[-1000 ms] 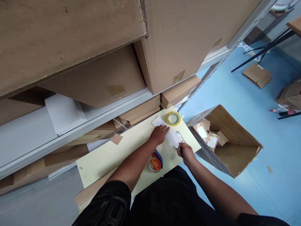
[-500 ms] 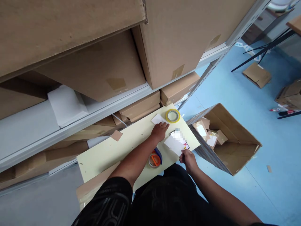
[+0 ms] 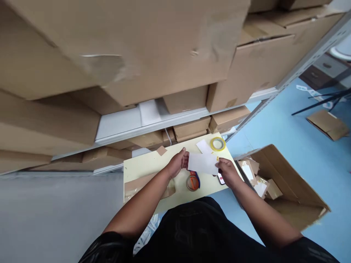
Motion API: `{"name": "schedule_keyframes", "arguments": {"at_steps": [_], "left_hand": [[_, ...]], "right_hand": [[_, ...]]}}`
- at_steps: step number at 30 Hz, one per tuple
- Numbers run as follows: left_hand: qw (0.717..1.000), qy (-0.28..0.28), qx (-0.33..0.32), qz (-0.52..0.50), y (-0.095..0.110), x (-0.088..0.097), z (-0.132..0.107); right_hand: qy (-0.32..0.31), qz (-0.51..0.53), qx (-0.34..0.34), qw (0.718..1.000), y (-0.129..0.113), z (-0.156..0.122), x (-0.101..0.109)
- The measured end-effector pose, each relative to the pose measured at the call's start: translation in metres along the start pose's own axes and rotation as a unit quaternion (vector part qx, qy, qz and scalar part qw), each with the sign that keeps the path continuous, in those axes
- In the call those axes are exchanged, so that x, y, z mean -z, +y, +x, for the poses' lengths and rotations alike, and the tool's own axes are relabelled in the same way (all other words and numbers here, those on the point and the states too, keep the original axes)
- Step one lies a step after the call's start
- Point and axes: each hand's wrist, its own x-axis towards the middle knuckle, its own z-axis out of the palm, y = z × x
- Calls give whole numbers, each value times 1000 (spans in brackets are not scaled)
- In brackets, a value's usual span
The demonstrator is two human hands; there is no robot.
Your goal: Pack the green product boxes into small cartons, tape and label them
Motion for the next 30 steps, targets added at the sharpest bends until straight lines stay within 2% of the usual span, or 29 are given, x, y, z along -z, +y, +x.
{"name": "schedule_keyframes", "arguments": {"at_steps": [5, 10, 13, 16, 19, 22, 26, 30], "left_hand": [[985, 113, -124, -46, 8, 31, -101], [953, 213, -186, -111, -4, 61, -177], [945, 228, -202, -117, -17, 71, -217], [950, 194, -220, -107, -27, 79, -253], [947, 185, -239, -110, -32, 90, -281], [938, 197, -255, -130, -33, 103, -300], [939, 183, -261, -133, -31, 113, -315], [943, 178, -250, -128, -32, 112, -319]], "right_hand": [[-78, -3, 31, 996, -9, -24, -73], [-163, -2, 61, 985, 13, -78, -166], [-169, -16, 67, 983, 32, -106, -221], [-161, -15, 66, 985, 43, -126, -263], [-140, -6, 47, 989, 43, -141, -284], [-124, -1, 21, 992, 38, -153, -292], [-148, -9, 28, 988, 37, -165, -294], [-159, -8, 29, 987, 42, -170, -294]]}}
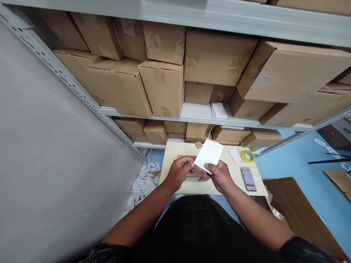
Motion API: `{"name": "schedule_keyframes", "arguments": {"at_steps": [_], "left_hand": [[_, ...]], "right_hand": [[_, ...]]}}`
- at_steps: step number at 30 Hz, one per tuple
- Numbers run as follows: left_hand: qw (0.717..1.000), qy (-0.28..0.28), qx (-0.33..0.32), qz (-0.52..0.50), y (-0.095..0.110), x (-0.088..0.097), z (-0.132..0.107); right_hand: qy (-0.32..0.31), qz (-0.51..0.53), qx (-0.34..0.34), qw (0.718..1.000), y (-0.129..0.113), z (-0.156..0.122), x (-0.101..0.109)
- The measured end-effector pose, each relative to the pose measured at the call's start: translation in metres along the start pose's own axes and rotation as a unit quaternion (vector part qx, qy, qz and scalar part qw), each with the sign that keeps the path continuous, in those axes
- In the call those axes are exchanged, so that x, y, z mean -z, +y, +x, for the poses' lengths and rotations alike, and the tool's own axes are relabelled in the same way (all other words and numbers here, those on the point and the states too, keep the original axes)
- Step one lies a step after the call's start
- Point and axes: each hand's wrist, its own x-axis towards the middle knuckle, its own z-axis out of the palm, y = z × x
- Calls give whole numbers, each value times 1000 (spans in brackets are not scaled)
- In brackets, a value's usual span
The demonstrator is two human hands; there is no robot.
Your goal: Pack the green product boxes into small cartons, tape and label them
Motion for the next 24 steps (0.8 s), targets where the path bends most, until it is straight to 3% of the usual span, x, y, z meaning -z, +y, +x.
{"name": "schedule_keyframes", "arguments": {"at_steps": [13, 24], "left_hand": [[1000, -7, 7, 3, -18, -15, 2], [999, 5, 17, 28, -19, -32, 3]], "right_hand": [[-21, 15, -36, 999, 7, -3, 22], [-12, 7, -10, 1000, 9, -3, 38]]}}
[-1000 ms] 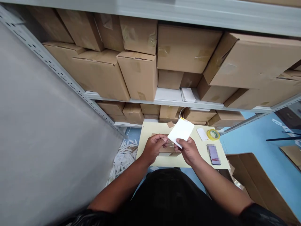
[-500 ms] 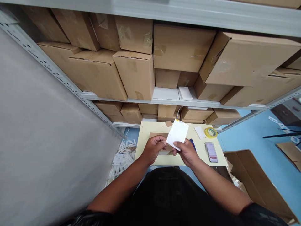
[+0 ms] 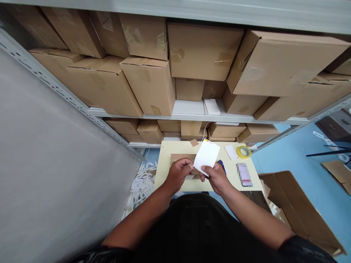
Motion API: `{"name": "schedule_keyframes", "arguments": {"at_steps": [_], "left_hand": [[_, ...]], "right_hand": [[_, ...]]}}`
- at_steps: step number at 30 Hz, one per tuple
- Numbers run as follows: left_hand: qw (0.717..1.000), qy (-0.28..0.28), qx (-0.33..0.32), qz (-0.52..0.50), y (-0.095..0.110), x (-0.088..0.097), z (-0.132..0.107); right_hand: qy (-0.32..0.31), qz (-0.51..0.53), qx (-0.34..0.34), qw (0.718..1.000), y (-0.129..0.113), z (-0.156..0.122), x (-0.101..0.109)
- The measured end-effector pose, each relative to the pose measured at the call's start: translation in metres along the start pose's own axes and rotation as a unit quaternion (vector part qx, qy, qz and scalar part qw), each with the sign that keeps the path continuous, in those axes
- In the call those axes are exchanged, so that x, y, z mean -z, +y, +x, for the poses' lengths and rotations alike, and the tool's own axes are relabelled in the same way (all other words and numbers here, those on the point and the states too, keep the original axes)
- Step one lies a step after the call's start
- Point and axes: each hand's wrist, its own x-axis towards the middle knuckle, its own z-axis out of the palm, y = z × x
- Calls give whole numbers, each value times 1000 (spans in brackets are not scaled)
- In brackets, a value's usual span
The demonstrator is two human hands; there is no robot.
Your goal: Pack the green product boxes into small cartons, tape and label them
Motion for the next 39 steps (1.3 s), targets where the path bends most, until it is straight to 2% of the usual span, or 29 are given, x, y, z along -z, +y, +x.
{"name": "schedule_keyframes", "arguments": {"at_steps": [7, 12, 15, 19, 21, 23, 25, 26, 28, 30, 31, 34, 39], "left_hand": [[1000, 5, 4, 6, -4, -2, 3], [1000, -2, 3, 13, -4, -3, 3], [1000, 1, 1, 6, -4, -4, 2], [1000, -8, -4, -10, -6, -4, 0], [1000, -6, -8, -15, -6, -3, 0], [1000, 13, -12, -12, -7, 0, 0], [999, 31, -20, 4, -9, 3, 1], [999, 34, -25, 16, -11, 4, 2], [998, 36, -38, 42, -14, 7, 2], [996, 36, -47, 61, -17, 9, 2], [996, 37, -49, 67, -19, 9, 2], [995, 39, -53, 81, -22, 12, 0], [992, 38, -64, 104, -24, 20, -4]], "right_hand": [[6, -21, 30, 999, 5, 1, 8], [-4, -26, 26, 999, 4, 0, 7], [-6, -16, -6, 1000, 3, -2, 5], [-29, 0, -84, 996, 12, 2, 4], [-10, -16, -95, 995, 19, 6, 6], [66, -61, -42, 995, 23, 9, 9], [136, -127, 61, 981, 22, 9, 9], [138, -165, 110, 970, 18, 8, 8], [72, -234, 174, 954, 9, 4, 2], [-5, -277, 189, 942, 2, 1, -7], [-23, -285, 187, 940, 0, 1, -12], [-17, -290, 167, 942, 2, 4, -22], [-6, -313, 152, 938, 10, 13, -27]]}}
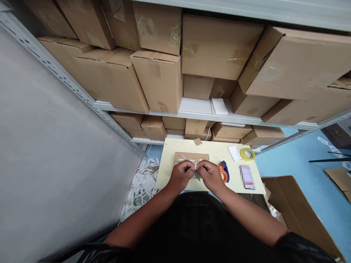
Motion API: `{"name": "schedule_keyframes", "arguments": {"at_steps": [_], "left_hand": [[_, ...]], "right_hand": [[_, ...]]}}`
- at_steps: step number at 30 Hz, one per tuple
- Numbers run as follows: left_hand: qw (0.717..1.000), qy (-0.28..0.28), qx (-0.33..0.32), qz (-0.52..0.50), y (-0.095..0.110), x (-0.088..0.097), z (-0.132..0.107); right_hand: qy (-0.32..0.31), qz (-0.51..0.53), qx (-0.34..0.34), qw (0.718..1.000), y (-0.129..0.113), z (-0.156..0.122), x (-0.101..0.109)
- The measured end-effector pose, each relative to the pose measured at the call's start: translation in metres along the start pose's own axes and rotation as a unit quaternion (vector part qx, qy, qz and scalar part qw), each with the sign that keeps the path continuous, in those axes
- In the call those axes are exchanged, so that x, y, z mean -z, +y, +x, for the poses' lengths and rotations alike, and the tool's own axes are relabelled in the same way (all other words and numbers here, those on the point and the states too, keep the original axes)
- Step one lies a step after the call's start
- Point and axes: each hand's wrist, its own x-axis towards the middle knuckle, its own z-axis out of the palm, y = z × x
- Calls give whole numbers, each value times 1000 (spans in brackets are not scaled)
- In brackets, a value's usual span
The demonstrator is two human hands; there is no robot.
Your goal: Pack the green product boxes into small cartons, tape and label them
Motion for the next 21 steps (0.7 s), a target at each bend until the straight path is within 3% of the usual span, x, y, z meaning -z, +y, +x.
{"name": "schedule_keyframes", "arguments": {"at_steps": [4, 7, 10, 15, 21], "left_hand": [[999, 28, 45, -13, -13, 19, -6], [995, 64, 75, 14, -32, 52, -14], [988, 96, 105, 63, -55, 99, -25], [963, 137, 168, 160, -94, 187, -49], [888, 152, 232, 367, -141, 277, -68]], "right_hand": [[47, 41, -69, 996, 3, 13, 2], [78, 66, -78, 992, 12, 25, 3], [75, 58, -76, 993, 21, 35, 2], [16, 8, -74, 997, 28, 38, -5], [28, -11, -76, 997, 30, 35, 0]]}}
